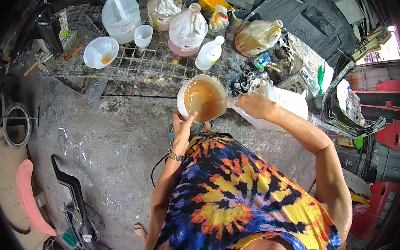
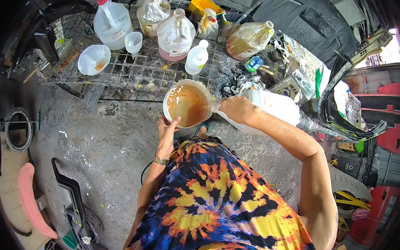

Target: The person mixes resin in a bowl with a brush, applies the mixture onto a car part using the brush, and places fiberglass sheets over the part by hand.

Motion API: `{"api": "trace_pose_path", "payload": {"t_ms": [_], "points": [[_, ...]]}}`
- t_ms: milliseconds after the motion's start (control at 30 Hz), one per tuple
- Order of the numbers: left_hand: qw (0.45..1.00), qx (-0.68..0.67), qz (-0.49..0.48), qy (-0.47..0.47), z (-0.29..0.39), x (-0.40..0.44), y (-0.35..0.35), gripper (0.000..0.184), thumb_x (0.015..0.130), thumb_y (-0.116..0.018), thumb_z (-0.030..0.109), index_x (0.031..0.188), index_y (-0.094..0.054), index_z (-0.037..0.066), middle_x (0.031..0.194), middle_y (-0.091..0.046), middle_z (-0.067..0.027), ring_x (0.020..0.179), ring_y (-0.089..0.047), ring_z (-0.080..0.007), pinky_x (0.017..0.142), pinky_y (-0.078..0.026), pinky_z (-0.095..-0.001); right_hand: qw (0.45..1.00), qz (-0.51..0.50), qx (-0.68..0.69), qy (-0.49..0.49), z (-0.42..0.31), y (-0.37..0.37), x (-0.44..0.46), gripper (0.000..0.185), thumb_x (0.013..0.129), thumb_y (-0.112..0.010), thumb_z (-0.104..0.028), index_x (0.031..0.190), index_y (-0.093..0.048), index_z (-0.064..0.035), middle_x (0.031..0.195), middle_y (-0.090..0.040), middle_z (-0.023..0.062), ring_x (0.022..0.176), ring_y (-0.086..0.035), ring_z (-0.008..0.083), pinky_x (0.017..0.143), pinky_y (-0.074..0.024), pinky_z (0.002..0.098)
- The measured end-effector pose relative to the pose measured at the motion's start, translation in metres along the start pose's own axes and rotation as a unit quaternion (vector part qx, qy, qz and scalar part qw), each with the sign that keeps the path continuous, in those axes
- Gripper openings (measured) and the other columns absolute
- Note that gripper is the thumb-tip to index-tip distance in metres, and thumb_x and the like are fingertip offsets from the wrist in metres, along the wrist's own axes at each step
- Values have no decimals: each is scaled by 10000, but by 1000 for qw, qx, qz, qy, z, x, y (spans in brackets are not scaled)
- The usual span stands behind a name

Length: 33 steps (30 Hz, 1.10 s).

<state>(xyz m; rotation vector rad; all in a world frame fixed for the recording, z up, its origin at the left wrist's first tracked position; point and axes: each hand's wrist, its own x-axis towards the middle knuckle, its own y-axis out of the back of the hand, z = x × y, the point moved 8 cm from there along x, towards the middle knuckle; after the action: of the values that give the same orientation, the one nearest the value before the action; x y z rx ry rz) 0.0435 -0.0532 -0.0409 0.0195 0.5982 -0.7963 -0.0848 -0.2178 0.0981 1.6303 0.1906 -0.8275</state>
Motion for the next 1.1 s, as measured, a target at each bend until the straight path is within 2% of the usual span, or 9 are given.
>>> {"api": "trace_pose_path", "payload": {"t_ms": [300,633,700,767,833,900,967,1033,1100], "points": [[1000,-10,4,-1,-3,-1,3,667,770,-722,350,1219,-418,-39,1086,-568,-129,968,-582,-185,793,-489,-310,1000,7,16,-5,0,3,-9,305,951,-440,-218,1009,-604,33,907,-666,228,850,-673,360,708,-552,456],[1000,-9,-17,5,1,0,4,599,790,-701,360,1180,-441,-14,1102,-543,-127,949,-574,-180,768,-482,-316,967,131,216,24,28,34,-38,331,986,-429,-304,970,-516,15,777,-623,266,785,-620,429,697,-460,497],[1000,-23,-13,2,4,-3,4,576,798,-696,345,1178,-444,-8,1124,-537,-125,960,-571,-186,785,-475,-332,931,202,303,-21,60,49,-45,316,988,-445,-284,961,-496,26,758,-598,233,705,-576,373,691,-445,448],[999,-29,-34,-9,10,-9,0,546,821,-672,323,1205,-440,12,1144,-542,-100,993,-561,-187,806,-468,-339,872,353,339,-1,101,63,-50,329,996,-446,-280,862,-463,20,645,-452,88,606,-440,168,591,-412,353],[996,-83,-4,-22,16,-15,4,530,831,-676,274,1203,-418,-1,1073,-560,-95,862,-583,-164,744,-488,-305,822,364,429,-82,139,67,-46,320,994,-448,-285,837,-457,-7,673,-437,27,583,-407,113,537,-384,286],[996,-87,-4,-31,25,-22,3,528,837,-669,266,1215,-411,3,1106,-548,-100,901,-580,-171,753,-490,-316,788,381,474,-94,162,73,-32,300,994,-445,-288,853,-471,-25,711,-456,1,584,-397,70,513,-358,244],[995,-90,1,-35,29,-27,3,527,842,-663,257,1227,-405,6,1139,-537,-105,940,-578,-179,763,-492,-327,740,441,500,-92,173,86,-16,352,989,-453,-314,866,-454,16,684,-503,142,652,-501,225,636,-424,393],[996,-76,20,-34,23,-28,8,573,846,-639,307,1302,-404,51,1283,-474,-92,1166,-482,-207,872,-469,-405,720,500,475,-79,181,88,12,349,983,-465,-316,891,-456,21,734,-555,200,690,-549,305,657,-431,422],[997,-69,22,-35,20,-29,9,584,845,-643,314,1304,-401,46,1279,-479,-84,1165,-482,-206,872,-470,-405,705,541,453,-68,188,87,45,350,970,-489,-310,894,-431,26,786,-561,259,730,-536,418,683,-436,455]]}}
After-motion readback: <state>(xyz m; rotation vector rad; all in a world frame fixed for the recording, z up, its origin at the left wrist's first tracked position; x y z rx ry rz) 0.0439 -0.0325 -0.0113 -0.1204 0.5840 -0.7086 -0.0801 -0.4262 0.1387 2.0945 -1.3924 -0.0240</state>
